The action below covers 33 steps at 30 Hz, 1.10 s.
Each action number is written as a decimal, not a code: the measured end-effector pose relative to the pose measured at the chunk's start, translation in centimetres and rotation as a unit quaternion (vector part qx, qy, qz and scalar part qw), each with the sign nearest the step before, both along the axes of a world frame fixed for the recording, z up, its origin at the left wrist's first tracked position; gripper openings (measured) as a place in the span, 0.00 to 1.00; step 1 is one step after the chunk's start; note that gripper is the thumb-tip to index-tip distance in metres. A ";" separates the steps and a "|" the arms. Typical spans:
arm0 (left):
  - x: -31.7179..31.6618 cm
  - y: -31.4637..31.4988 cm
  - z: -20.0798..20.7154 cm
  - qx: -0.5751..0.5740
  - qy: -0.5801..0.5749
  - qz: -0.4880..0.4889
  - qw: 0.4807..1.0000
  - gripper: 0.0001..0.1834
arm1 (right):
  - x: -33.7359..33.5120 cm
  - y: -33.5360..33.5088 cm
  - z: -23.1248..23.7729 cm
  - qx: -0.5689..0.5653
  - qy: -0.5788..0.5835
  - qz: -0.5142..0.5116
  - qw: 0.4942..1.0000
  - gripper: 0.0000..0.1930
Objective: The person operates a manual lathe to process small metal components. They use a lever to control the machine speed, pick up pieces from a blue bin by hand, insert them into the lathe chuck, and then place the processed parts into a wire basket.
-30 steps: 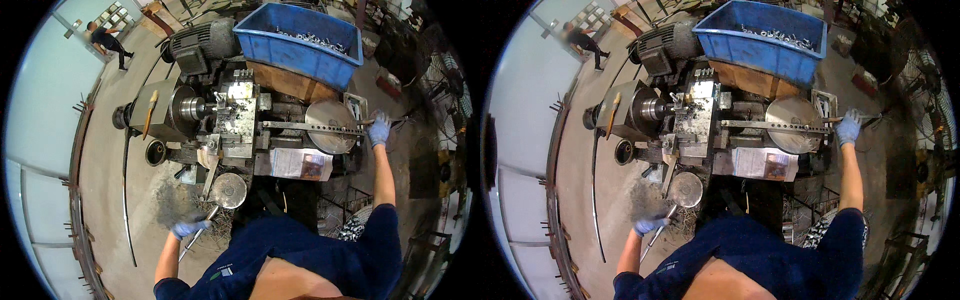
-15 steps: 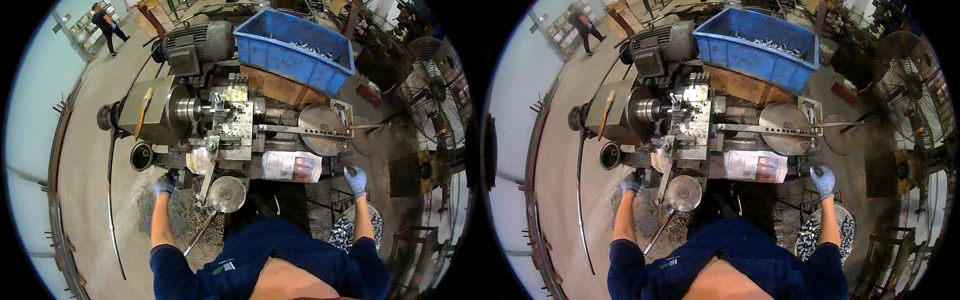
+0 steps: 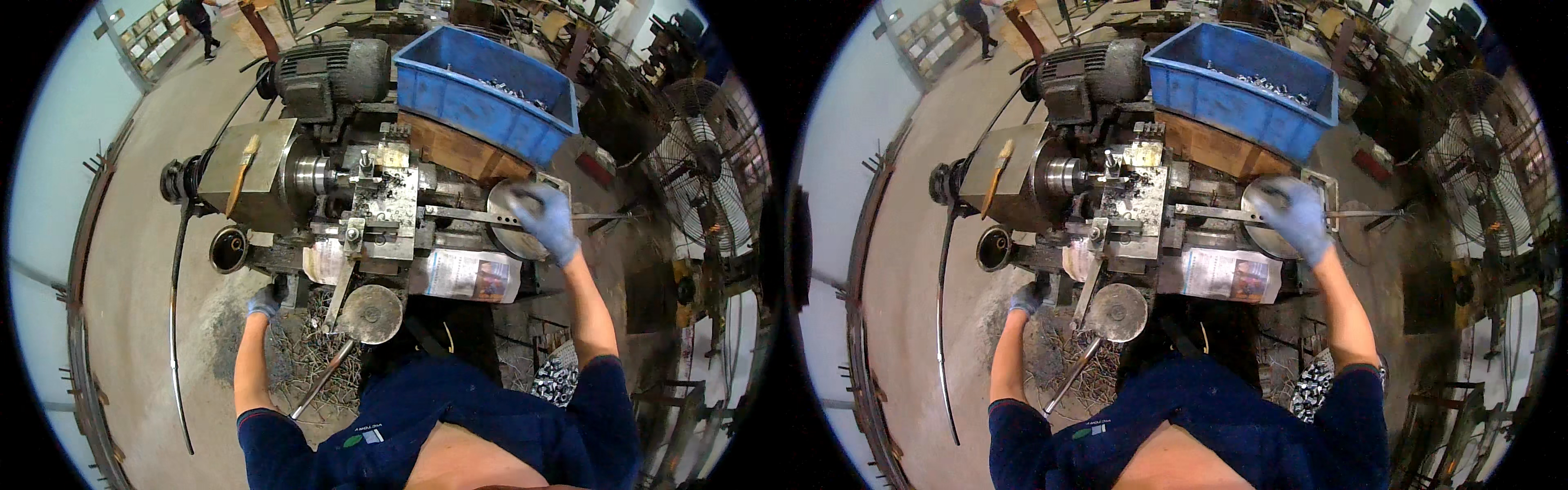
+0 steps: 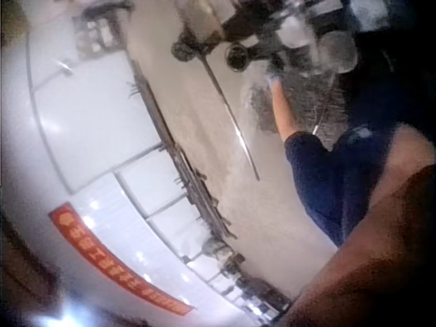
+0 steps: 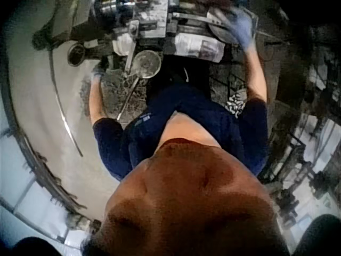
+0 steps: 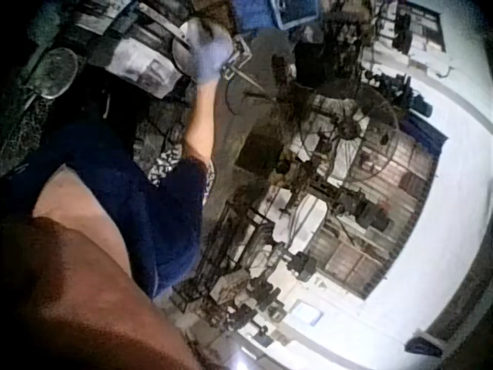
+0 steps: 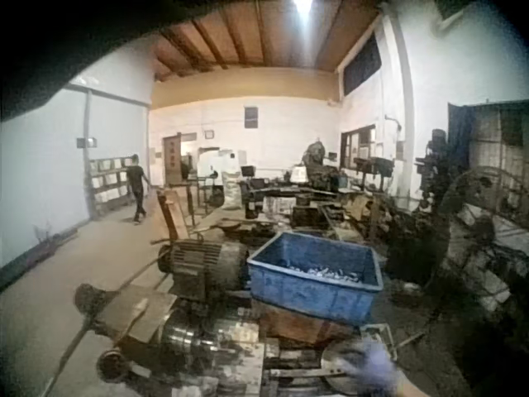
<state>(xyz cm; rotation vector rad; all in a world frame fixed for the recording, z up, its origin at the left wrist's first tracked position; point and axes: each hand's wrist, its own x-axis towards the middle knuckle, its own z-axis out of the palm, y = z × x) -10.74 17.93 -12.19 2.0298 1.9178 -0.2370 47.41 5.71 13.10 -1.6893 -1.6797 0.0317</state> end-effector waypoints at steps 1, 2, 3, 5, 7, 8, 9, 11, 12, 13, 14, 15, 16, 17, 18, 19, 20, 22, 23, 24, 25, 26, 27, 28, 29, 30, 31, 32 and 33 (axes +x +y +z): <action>-0.9 -0.3 1.0 -0.010 0.004 -0.001 1.000 0.24 | -3.3 2.0 1.9 -0.032 -0.025 0.020 0.999 0.18; -1.7 -0.1 3.0 -0.019 0.006 -0.007 1.000 0.24 | -5.7 3.8 2.7 -0.017 -0.017 0.073 0.997 0.20; -2.6 -0.1 5.4 -0.026 0.009 -0.014 1.000 0.24 | -7.7 5.7 2.9 0.051 -0.066 0.145 0.986 0.23; -6.2 -1.2 9.3 0.121 -0.106 0.039 0.986 0.20 | -12.4 9.0 4.0 0.081 -0.159 0.218 0.960 0.19; -8.2 -1.5 15.5 0.216 -0.063 0.029 0.974 0.19 | -16.1 12.2 3.7 0.070 -0.211 0.260 0.940 0.22; -9.4 -2.4 17.9 0.286 -0.046 0.052 0.956 0.18 | -17.4 13.9 3.3 0.030 -0.272 0.276 0.921 0.25; -11.9 -3.2 19.7 0.342 0.001 0.067 0.937 0.17 | -19.2 15.2 3.2 -0.046 -0.341 0.261 0.902 0.27; -15.9 -5.3 21.1 0.382 -0.003 0.109 0.918 0.18 | -21.3 16.8 2.6 -0.149 -0.411 0.248 0.864 0.28; -18.0 -6.4 21.1 0.375 0.017 0.135 0.917 0.19 | -21.8 17.1 2.6 -0.174 -0.415 0.256 0.855 0.29; -21.7 -8.8 19.2 0.257 -0.009 0.224 0.940 0.21 | -23.4 16.9 3.4 -0.218 -0.437 0.260 0.833 0.27; -24.3 -11.5 16.9 0.132 -0.042 0.307 0.941 0.22 | -24.6 16.8 3.3 -0.218 -0.437 0.274 0.828 0.27; -19.1 -11.1 14.0 0.297 0.043 0.242 0.923 0.25 | -23.6 17.4 2.8 -0.238 -0.443 0.255 0.826 0.27; -15.6 -11.1 14.0 0.299 0.081 0.242 0.919 0.27 | -23.3 17.7 2.7 -0.250 -0.443 0.245 0.825 0.27; -12.8 -12.0 14.8 0.257 0.050 0.248 0.933 0.26 | -23.5 17.2 3.5 -0.263 -0.448 0.250 0.817 0.26; -9.7 -13.0 15.4 0.268 0.054 0.252 0.928 0.26 | -23.4 17.2 3.3 -0.264 -0.443 0.248 0.820 0.26; -6.9 -13.8 15.9 0.280 0.057 0.255 0.924 0.25 | -23.2 17.3 3.1 -0.264 -0.438 0.245 0.823 0.26; -5.7 -14.1 16.5 0.297 0.063 0.259 0.917 0.25 | -23.3 17.5 3.1 -0.260 -0.432 0.242 0.829 0.26; -6.6 -14.1 16.4 0.283 0.033 0.229 0.931 0.22 | -23.0 17.5 2.5 -0.234 -0.435 0.246 0.834 0.26; -7.0 -13.7 16.5 0.277 0.018 0.209 0.938 0.21 | -22.9 17.3 2.5 -0.225 -0.427 0.245 0.841 0.26; -7.7 -13.2 17.1 0.221 -0.031 0.233 0.947 0.20 | -22.7 17.2 2.4 -0.217 -0.419 0.241 0.848 0.25; -7.1 -12.0 18.8 0.157 -0.083 0.244 0.953 0.19 | -22.1 17.7 1.7 -0.216 -0.422 0.244 0.846 0.25; -6.6 -11.0 19.6 0.090 -0.132 0.256 0.953 0.18 | -22.2 17.5 2.2 -0.230 -0.431 0.234 0.840 0.25; -7.3 -9.8 18.7 0.121 -0.152 0.217 0.957 0.16 | -21.5 17.0 2.5 -0.215 -0.418 0.223 0.854 0.26; -10.2 -9.5 16.9 0.153 -0.172 0.190 0.954 0.15 | -21.4 15.9 4.3 -0.194 -0.409 0.221 0.864 0.26; -18.3 -10.9 11.4 0.274 -0.123 0.150 0.942 0.11 | -22.3 14.9 6.6 -0.160 -0.391 0.235 0.876 0.26; -16.6 -8.8 10.4 0.228 -0.190 0.194 0.935 0.10 | -20.3 14.5 7.0 -0.153 -0.382 0.205 0.888 0.27; -14.1 -7.0 11.4 0.180 -0.252 0.230 0.923 0.10 | -17.1 14.3 6.9 -0.102 -0.340 0.185 0.916 0.26; -12.2 -6.3 12.9 0.134 -0.307 0.275 0.901 0.09 | -14.1 14.1 7.5 -0.045 -0.283 0.196 0.938 0.26; -11.7 -6.7 14.0 0.136 -0.276 0.273 0.911 0.09 | -12.4 13.1 9.8 -0.051 -0.310 0.153 0.937 0.24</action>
